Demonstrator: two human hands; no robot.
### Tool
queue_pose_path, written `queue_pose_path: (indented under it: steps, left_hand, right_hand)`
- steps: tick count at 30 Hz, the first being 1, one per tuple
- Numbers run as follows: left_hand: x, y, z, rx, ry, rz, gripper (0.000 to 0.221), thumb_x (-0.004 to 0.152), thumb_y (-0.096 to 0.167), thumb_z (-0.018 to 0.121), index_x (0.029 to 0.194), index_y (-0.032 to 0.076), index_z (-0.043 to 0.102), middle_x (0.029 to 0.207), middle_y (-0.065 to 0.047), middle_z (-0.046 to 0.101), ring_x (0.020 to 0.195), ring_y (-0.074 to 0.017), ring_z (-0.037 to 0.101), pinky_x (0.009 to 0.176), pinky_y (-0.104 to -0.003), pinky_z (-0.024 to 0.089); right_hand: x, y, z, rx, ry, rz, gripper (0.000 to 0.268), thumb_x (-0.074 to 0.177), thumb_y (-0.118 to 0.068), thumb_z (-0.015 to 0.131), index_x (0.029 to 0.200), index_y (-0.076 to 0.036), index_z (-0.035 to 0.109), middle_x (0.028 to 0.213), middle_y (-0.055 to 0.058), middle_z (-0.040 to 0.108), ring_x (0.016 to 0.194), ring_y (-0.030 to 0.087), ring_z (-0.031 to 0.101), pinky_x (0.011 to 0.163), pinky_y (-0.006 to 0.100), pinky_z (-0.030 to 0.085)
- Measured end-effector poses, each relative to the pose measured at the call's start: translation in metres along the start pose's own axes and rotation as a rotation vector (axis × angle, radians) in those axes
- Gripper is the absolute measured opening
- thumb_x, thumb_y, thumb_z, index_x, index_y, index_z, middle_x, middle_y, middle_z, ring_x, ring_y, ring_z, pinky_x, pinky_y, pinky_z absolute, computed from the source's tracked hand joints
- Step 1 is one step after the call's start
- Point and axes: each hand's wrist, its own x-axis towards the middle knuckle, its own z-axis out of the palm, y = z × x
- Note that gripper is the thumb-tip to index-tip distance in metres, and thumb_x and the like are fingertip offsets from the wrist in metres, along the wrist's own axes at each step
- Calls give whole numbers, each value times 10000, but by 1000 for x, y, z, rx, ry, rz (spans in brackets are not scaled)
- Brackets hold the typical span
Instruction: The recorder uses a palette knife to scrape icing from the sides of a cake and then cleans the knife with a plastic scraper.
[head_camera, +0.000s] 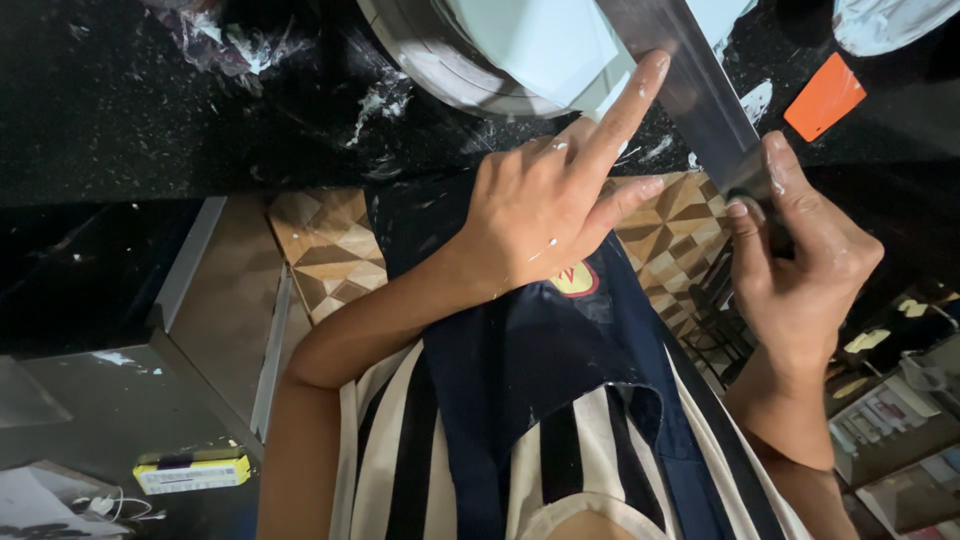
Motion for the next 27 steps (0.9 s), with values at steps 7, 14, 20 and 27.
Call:
queue_pose_path:
  steps: [7, 14, 20, 27]
  left_hand:
    - [1, -4, 2, -93, -31, -8, 831, 1103, 528, 637, 1692, 175, 169, 829, 8, 598, 630, -132, 612, 519, -317, 528]
    - [2, -4, 4, -132, -51, -18, 840, 1091, 524, 638, 1679, 172, 152, 779, -1, 578, 576, -129, 590, 510, -355, 512]
    - [-2, -6, 4, -143, -35, -1, 834, 1101, 494, 619, 1679, 155, 122, 797, -1, 590, 582, -110, 587, 506, -316, 504]
    - [-16, -3, -16, -262, 55, 119, 572, 1152, 295, 672, 1587, 117, 347, 848, 15, 615, 658, -74, 569, 591, -255, 509]
  right_hand:
    - [-3, 6, 0, 5, -12, -99, 461, 959, 180, 729, 1389, 55, 618, 1109, 267, 720, 974, 236, 744, 848, 290, 571]
    - [-2, 4, 0, 26, -11, -46, 493, 948, 174, 731, 1412, 48, 625, 1079, 258, 718, 924, 218, 726, 847, 301, 557]
    - [-1, 2, -1, 33, -13, -55, 462, 938, 177, 720, 1377, 62, 628, 1088, 266, 719, 934, 222, 725, 836, 290, 556]
    - [-36, 40, -11, 77, 67, -34, 438, 910, 145, 772, 1331, 84, 669, 1137, 285, 743, 836, 244, 676, 754, 277, 527]
